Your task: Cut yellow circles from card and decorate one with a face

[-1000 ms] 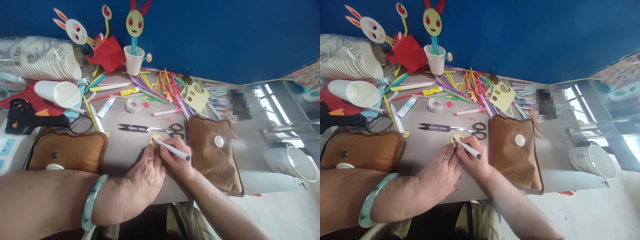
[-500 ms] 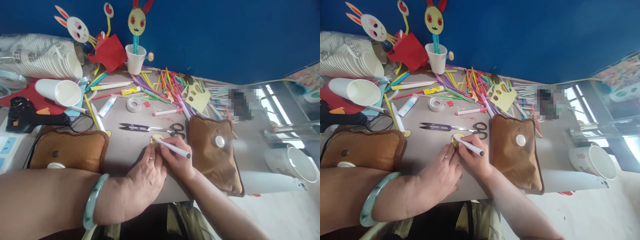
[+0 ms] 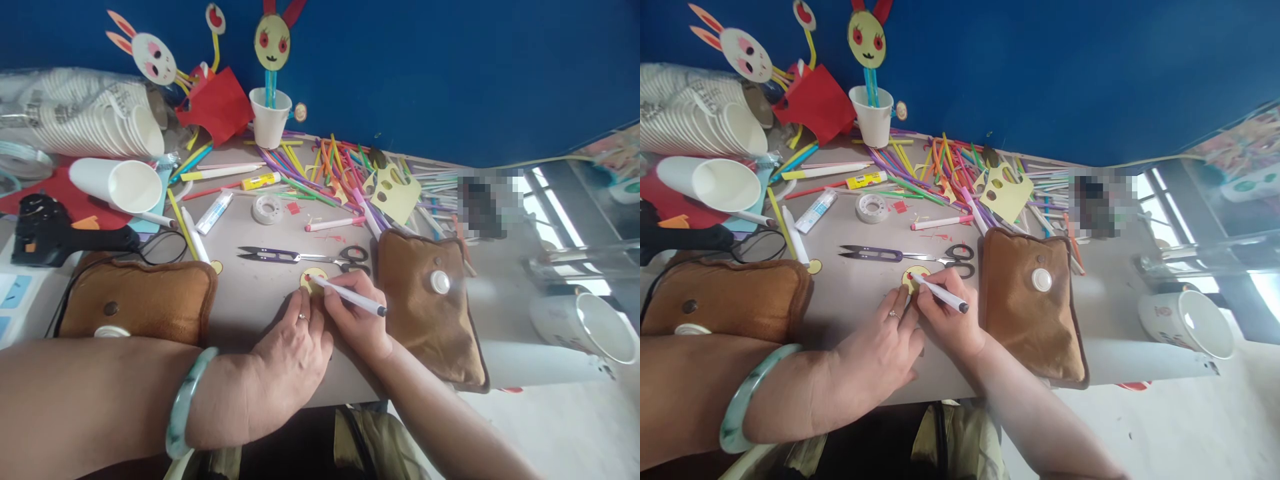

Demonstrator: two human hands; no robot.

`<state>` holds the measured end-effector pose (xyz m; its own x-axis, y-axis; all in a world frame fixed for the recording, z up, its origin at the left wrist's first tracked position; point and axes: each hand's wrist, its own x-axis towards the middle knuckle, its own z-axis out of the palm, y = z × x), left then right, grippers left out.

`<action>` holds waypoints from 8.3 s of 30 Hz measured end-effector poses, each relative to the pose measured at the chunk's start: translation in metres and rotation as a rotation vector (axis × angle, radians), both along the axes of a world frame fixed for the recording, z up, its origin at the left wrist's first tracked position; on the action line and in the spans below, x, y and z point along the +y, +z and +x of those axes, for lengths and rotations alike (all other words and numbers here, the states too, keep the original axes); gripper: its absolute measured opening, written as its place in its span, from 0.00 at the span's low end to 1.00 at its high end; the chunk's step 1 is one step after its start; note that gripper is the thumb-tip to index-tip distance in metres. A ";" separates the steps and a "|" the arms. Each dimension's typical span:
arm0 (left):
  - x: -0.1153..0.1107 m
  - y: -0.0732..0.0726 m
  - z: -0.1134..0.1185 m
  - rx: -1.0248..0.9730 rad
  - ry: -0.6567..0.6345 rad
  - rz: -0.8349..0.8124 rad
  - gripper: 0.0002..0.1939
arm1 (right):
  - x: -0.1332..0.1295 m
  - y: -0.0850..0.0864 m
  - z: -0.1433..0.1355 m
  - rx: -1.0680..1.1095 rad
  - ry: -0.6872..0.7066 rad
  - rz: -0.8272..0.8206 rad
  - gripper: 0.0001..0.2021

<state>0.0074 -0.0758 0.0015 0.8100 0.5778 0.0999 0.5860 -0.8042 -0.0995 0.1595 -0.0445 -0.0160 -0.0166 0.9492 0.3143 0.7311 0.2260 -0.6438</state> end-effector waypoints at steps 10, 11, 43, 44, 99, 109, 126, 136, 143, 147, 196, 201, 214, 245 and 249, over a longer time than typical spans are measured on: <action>0.001 -0.002 0.000 0.014 -0.001 -0.009 0.25 | 0.000 0.000 0.000 0.000 0.007 -0.014 0.03; 0.001 -0.003 0.000 0.010 -0.004 -0.010 0.24 | 0.000 0.000 0.000 0.009 0.013 -0.017 0.03; 0.001 -0.002 0.003 0.103 0.013 -0.078 0.25 | 0.003 -0.002 0.006 0.048 0.002 0.177 0.04; 0.001 -0.002 0.003 0.105 0.013 -0.078 0.25 | 0.003 -0.001 0.006 0.045 0.003 0.176 0.04; -0.002 -0.010 0.000 -0.016 -0.011 -0.043 0.23 | 0.001 0.002 0.001 -0.017 -0.022 0.028 0.04; -0.003 -0.011 0.000 -0.029 -0.020 0.013 0.22 | 0.000 0.004 0.001 -0.022 -0.030 0.050 0.05; -0.003 -0.007 0.000 -0.008 -0.004 0.018 0.24 | 0.000 0.005 -0.001 -0.030 -0.007 0.065 0.05; -0.002 -0.011 -0.001 -0.016 -0.019 0.006 0.23 | 0.001 0.002 0.000 -0.013 -0.035 0.054 0.05; -0.003 -0.012 0.000 -0.030 -0.026 0.028 0.21 | -0.001 0.003 0.001 -0.008 -0.019 0.085 0.06; -0.005 -0.010 -0.001 -0.041 -0.020 0.034 0.22 | -0.001 0.004 -0.001 -0.020 -0.008 0.092 0.06; -0.006 -0.013 -0.002 0.027 0.002 -0.021 0.23 | 0.000 0.002 0.006 -0.024 -0.058 0.054 0.06; -0.005 -0.013 -0.002 0.026 0.004 -0.014 0.23 | 0.000 0.002 0.007 -0.025 -0.047 0.056 0.06; -0.004 -0.011 -0.002 0.017 -0.006 -0.026 0.23 | 0.000 0.003 0.006 -0.017 -0.032 0.063 0.05; -0.007 -0.010 -0.003 0.025 -0.003 0.014 0.23 | 0.001 0.002 0.006 -0.012 -0.070 0.072 0.06; -0.006 -0.010 -0.003 0.037 0.000 0.005 0.23 | 0.001 0.003 0.006 -0.009 -0.069 0.049 0.05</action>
<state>0.0049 -0.0821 -0.0081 0.8132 0.5774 0.0727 0.5818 -0.8036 -0.1257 0.1651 -0.0433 -0.0130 0.0455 0.9315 0.3609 0.7520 0.2059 -0.6262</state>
